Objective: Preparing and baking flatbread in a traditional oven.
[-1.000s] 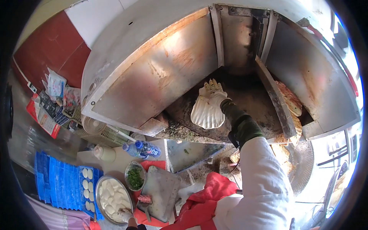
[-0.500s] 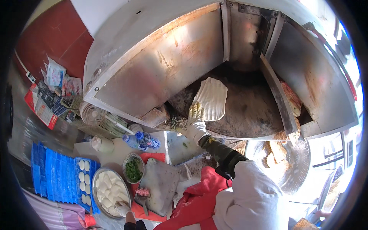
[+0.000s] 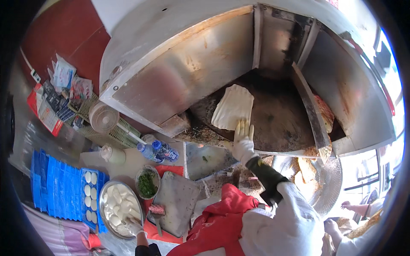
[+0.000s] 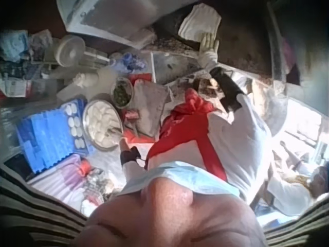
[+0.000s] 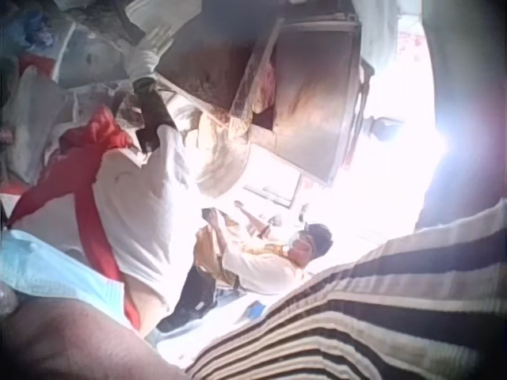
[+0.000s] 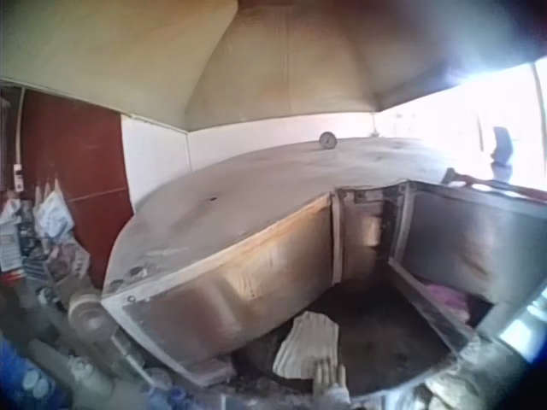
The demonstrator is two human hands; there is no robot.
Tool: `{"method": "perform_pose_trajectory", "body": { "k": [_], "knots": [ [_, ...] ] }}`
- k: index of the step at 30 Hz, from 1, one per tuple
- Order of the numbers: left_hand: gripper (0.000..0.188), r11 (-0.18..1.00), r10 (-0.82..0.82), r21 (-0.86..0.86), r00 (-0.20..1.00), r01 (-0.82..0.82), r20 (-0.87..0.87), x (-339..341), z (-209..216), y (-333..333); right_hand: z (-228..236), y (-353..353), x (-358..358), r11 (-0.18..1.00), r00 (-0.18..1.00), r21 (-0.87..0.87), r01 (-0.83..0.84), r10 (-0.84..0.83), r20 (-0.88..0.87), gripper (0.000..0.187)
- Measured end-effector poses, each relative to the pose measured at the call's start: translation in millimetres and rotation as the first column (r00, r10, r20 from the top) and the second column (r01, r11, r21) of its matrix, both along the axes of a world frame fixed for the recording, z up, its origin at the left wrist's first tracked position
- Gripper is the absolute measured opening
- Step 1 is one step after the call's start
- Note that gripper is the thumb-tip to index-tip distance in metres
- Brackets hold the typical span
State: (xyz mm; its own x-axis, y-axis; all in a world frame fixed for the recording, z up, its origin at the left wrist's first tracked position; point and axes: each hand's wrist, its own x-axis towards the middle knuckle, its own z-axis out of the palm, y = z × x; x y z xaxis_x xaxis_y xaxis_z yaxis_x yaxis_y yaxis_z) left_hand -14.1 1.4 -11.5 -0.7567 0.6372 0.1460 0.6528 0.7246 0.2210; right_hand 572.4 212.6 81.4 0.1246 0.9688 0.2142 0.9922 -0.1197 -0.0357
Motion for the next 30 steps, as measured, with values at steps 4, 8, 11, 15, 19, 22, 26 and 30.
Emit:
{"method": "perform_pose_trajectory", "body": {
  "k": [4, 8, 11, 15, 19, 22, 26, 30],
  "knots": [
    [0.040, 0.998, -0.059, 0.017, 0.990, 0.061, -0.130, -6, -9, -5, 23, 18, -10, 0.991, 0.996, 0.110, -0.070, 0.075, -0.043, 0.090],
    [0.041, 0.997, -0.056, 0.046, 0.993, 0.061, -0.106, -3, -10, -3, -22, 60, -29, 0.978, 0.973, 0.161, -0.133, 0.160, -0.166, 0.083],
    [0.042, 0.995, -0.017, 0.096, 0.995, 0.027, -0.096, 6, -1, -7, -22, 30, -57, 0.976, 0.955, -0.042, -0.215, 0.219, 0.202, 0.065],
    [0.041, 0.996, 0.079, -0.029, 0.997, -0.079, 0.006, 26, 30, 8, -1, 10, -77, 0.909, 0.917, 0.184, -0.373, 0.332, 0.220, 0.068],
    [0.037, 0.987, 0.026, 0.160, 0.999, -0.022, -0.022, 24, 18, 12, -77, 11, -140, 0.417, 0.409, 0.032, -0.909, 0.902, -0.138, 0.047],
    [0.037, 0.978, 0.017, 0.209, 0.993, 0.007, -0.113, 23, 12, 0, -45, -19, -251, 0.467, 0.133, -0.289, -0.836, -0.338, -0.932, 0.039],
    [0.036, 0.975, 0.056, 0.220, 0.994, -0.033, -0.098, 30, 21, 6, -123, 9, -324, 0.506, -0.016, -0.471, -0.723, -0.694, -0.720, 0.031],
    [0.036, 0.981, 0.067, 0.185, 0.994, -0.050, -0.083, 38, 36, 18, -173, 52, -316, 0.737, -0.039, -0.121, -0.665, -0.195, -0.980, 0.027]
  ]
}}
